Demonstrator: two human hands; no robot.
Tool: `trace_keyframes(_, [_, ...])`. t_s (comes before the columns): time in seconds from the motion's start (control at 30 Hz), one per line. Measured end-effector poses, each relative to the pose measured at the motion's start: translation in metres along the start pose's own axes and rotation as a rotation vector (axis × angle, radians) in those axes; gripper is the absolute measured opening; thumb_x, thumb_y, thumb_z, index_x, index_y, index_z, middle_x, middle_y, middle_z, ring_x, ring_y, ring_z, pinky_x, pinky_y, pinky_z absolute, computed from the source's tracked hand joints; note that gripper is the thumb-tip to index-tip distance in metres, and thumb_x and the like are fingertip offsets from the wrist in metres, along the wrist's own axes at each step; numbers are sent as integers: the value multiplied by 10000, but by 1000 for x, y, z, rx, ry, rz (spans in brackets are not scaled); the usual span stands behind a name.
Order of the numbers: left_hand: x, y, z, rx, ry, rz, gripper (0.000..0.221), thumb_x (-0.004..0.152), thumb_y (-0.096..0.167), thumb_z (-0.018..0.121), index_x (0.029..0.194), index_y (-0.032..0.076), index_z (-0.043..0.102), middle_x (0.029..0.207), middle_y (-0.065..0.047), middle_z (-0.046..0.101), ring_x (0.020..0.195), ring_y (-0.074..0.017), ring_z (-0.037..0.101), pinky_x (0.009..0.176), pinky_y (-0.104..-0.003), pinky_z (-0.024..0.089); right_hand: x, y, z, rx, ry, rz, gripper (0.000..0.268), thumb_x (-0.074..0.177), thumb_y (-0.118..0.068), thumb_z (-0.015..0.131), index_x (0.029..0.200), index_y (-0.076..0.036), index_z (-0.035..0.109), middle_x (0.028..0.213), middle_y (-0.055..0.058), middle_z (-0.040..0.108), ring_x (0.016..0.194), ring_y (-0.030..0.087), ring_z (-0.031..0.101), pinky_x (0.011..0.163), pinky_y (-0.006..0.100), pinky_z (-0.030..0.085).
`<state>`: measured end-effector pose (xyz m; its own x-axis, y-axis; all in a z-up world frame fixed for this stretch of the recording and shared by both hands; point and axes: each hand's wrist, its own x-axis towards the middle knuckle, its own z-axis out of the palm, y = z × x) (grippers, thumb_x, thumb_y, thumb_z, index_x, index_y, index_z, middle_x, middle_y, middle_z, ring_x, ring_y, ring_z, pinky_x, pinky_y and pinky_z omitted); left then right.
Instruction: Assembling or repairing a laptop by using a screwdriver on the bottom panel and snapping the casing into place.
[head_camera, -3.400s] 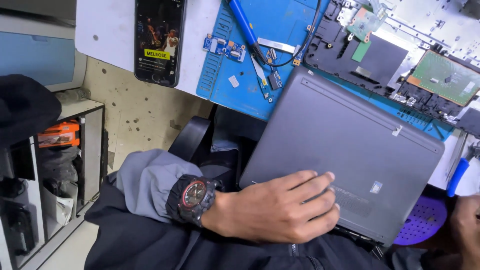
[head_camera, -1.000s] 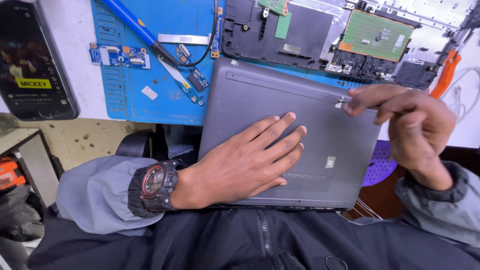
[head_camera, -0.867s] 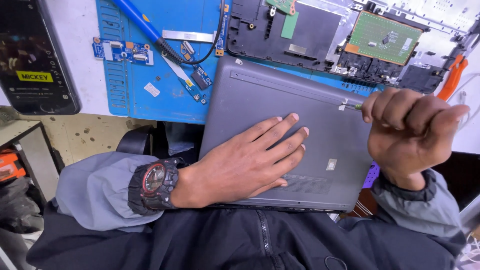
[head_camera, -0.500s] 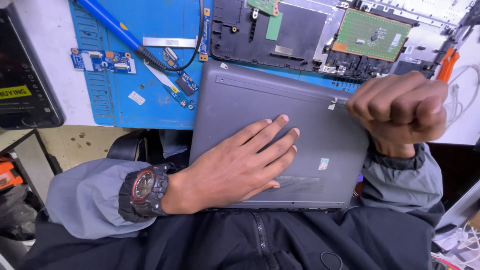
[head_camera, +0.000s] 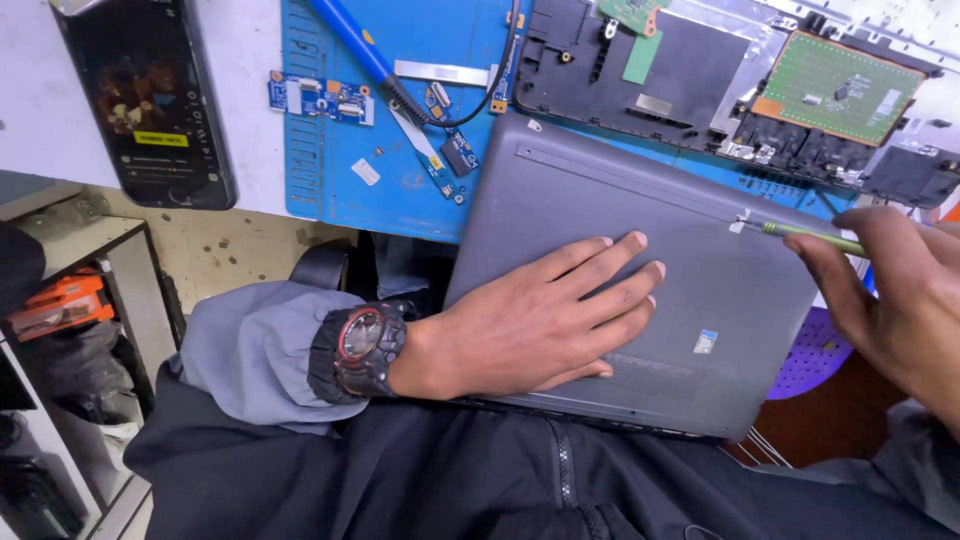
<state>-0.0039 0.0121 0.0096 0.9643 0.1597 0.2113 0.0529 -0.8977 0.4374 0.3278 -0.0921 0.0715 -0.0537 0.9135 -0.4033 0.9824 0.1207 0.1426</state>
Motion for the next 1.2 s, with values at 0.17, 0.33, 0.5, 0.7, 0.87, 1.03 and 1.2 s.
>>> trace_keyframes(0.17, [0, 1, 3, 24, -15, -6, 633, 986, 613, 599, 1386, 123, 566, 1513, -108, 516, 1448, -354, 432, 1196, -433, 381, 26, 10, -1, 271, 17, -275, 244, 1087, -213, 681, 1007, -19, 558, 643, 119, 473, 599, 327, 430, 659, 433, 361])
trace_keyframes(0.33, [-1, 2, 9, 12, -1, -10, 638, 984, 618, 596, 1387, 125, 560, 1519, -112, 510, 1457, -362, 415, 1199, -442, 378, 46, 17, -6, 254, -71, -403, 131, 1056, -104, 615, 970, -36, 544, 604, 118, 455, 546, 360, 478, 615, 437, 386])
trace_keyframes(0.5, [-1, 2, 9, 7, 15, -1, 635, 991, 613, 601, 1382, 115, 562, 1505, -118, 514, 1449, -362, 423, 1202, -447, 376, 45, 26, 12, 399, 8, -477, 196, 993, -87, 632, 1166, -31, 703, 963, 126, 751, 842, 332, 726, 770, 456, 561])
trace_keyframes(0.7, [-1, 2, 11, 13, 32, -2, 644, 970, 625, 626, 1370, 124, 566, 1501, -120, 521, 1443, -363, 437, 1190, -447, 392, 11, 23, 3, 149, 21, -196, 487, 1052, -476, 636, 1040, 8, 580, 703, 136, 417, 644, 303, 465, 735, 406, 376])
trace_keyframes(0.87, [0, 2, 12, 8, 42, -1, 645, 975, 621, 613, 1373, 115, 569, 1495, -121, 528, 1441, -364, 440, 1188, -450, 390, 34, 20, -7, 46, -111, -270, 394, 1108, -360, 571, 824, -100, 485, 564, 98, 452, 569, 332, 490, 642, 437, 393])
trace_keyframes(1.03, [-1, 3, 16, 27, 46, -10, 631, 987, 627, 583, 1370, 126, 568, 1500, -127, 519, 1442, -370, 435, 1186, -458, 385, 54, 43, -1, 112, -130, -548, 162, 985, 23, 585, 1037, -128, 607, 722, 63, 675, 552, 281, 605, 589, 404, 478])
trace_keyframes(1.2, [-1, 3, 19, 5, 80, -9, 623, 979, 624, 603, 1345, 121, 573, 1479, -129, 531, 1434, -374, 443, 1187, -456, 390, 59, 45, 9, 288, -80, -554, 235, 959, -78, 595, 1167, -58, 704, 988, 126, 775, 739, 277, 715, 647, 376, 558])
